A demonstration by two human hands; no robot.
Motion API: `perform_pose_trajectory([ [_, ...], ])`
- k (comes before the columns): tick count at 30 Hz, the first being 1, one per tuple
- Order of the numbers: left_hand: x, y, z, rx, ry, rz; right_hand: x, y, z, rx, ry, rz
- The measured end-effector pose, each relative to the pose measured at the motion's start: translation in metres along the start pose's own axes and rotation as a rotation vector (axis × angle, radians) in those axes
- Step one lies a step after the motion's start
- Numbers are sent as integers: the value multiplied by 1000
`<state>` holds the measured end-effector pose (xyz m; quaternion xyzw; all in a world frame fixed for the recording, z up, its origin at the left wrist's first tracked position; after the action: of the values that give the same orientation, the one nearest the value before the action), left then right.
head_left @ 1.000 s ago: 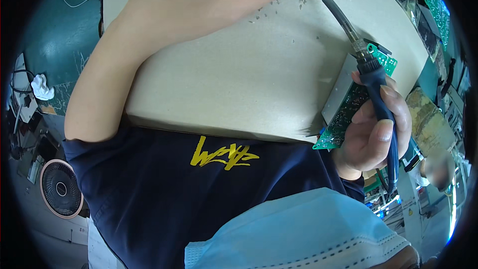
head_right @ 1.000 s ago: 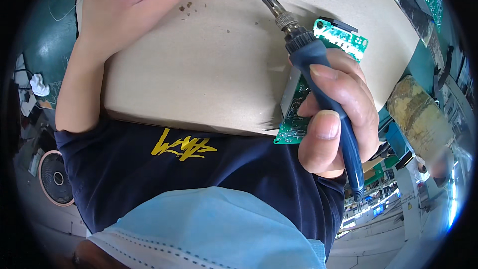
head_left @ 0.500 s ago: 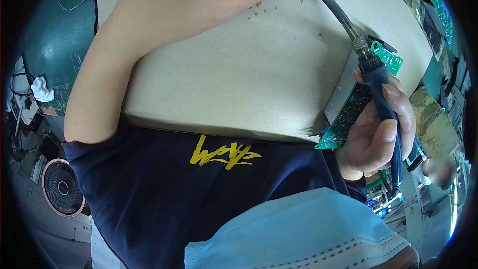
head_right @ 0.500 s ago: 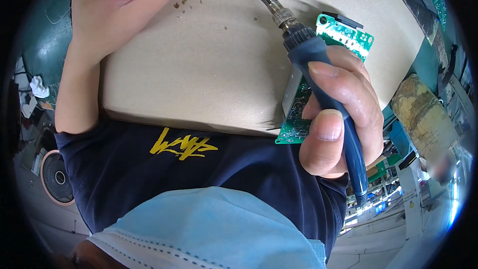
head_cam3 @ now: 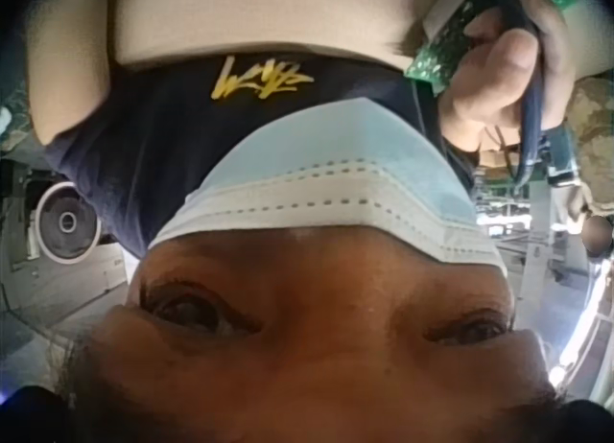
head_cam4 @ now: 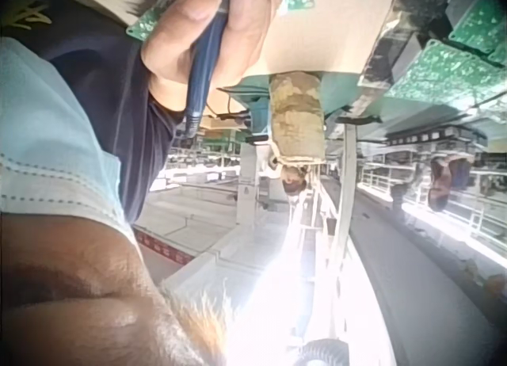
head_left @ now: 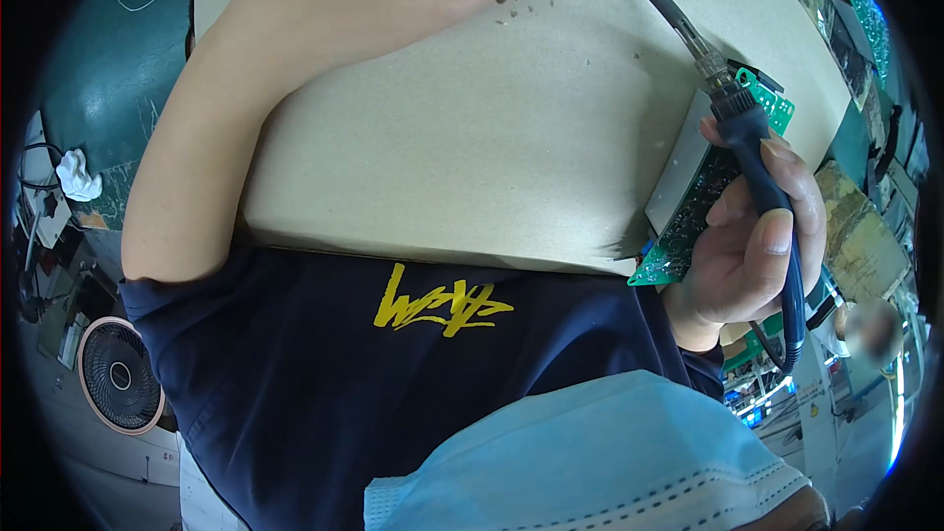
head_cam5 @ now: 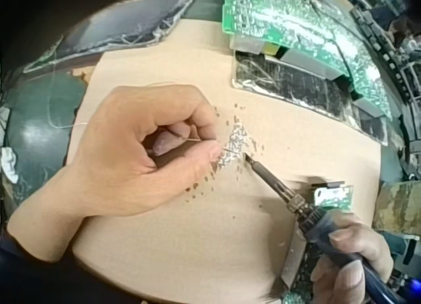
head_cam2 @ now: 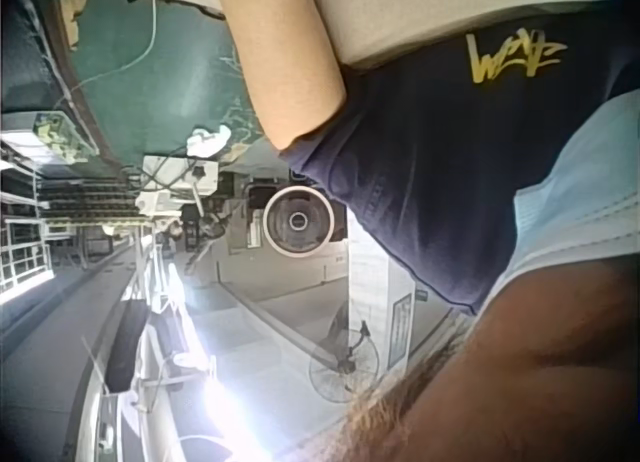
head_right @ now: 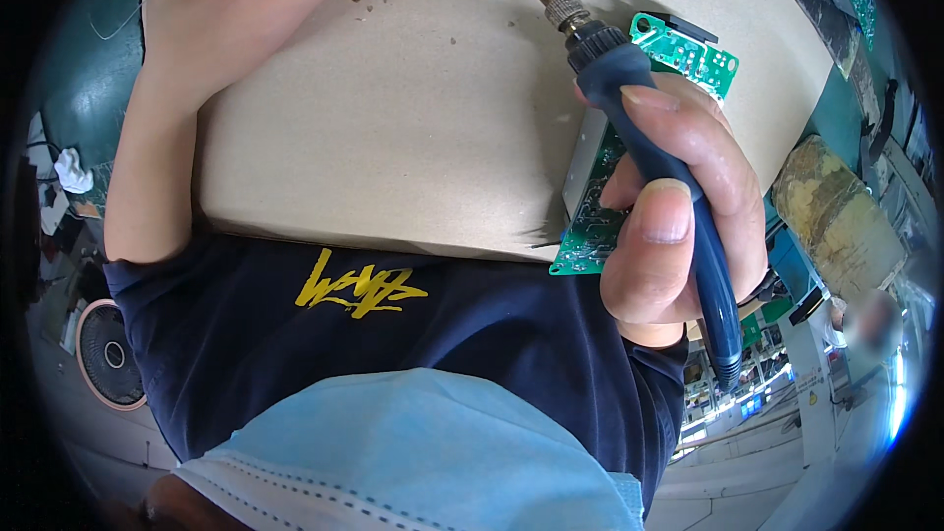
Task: Soldering electronic components onto a printed circuit board (PCB) at a manual assembly station.
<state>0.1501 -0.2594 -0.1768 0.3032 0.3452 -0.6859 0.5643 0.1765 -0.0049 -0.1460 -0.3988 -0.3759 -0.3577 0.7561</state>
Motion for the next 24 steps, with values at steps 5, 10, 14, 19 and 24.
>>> perform_pose_trajectory([
  [5,10,-4,4,46,161,-40,2,2,0,-17,12,-52],
  [10,2,0,1,0,-23,-2,2,2,-2,-3,1,-47],
  [14,0,-1,1,4,19,28,2,2,-3,-11,6,-52],
  [19,7,-5,2,45,129,21,2,2,-3,-9,1,-38],
  [24,6,-1,1,12,21,-10,3,1,-4,-8,7,-43],
])
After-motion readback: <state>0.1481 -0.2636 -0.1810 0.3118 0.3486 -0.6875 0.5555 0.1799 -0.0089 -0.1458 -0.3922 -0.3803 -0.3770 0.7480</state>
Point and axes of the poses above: each hand's wrist, its own y-axis away from the middle knuckle, its own z-axis out of the back of the hand, x = y × z, the point moved 4 cm from there along -y, towards the middle knuckle, and after that the axes turned 8 degrees about z, right-handed, at the moved point
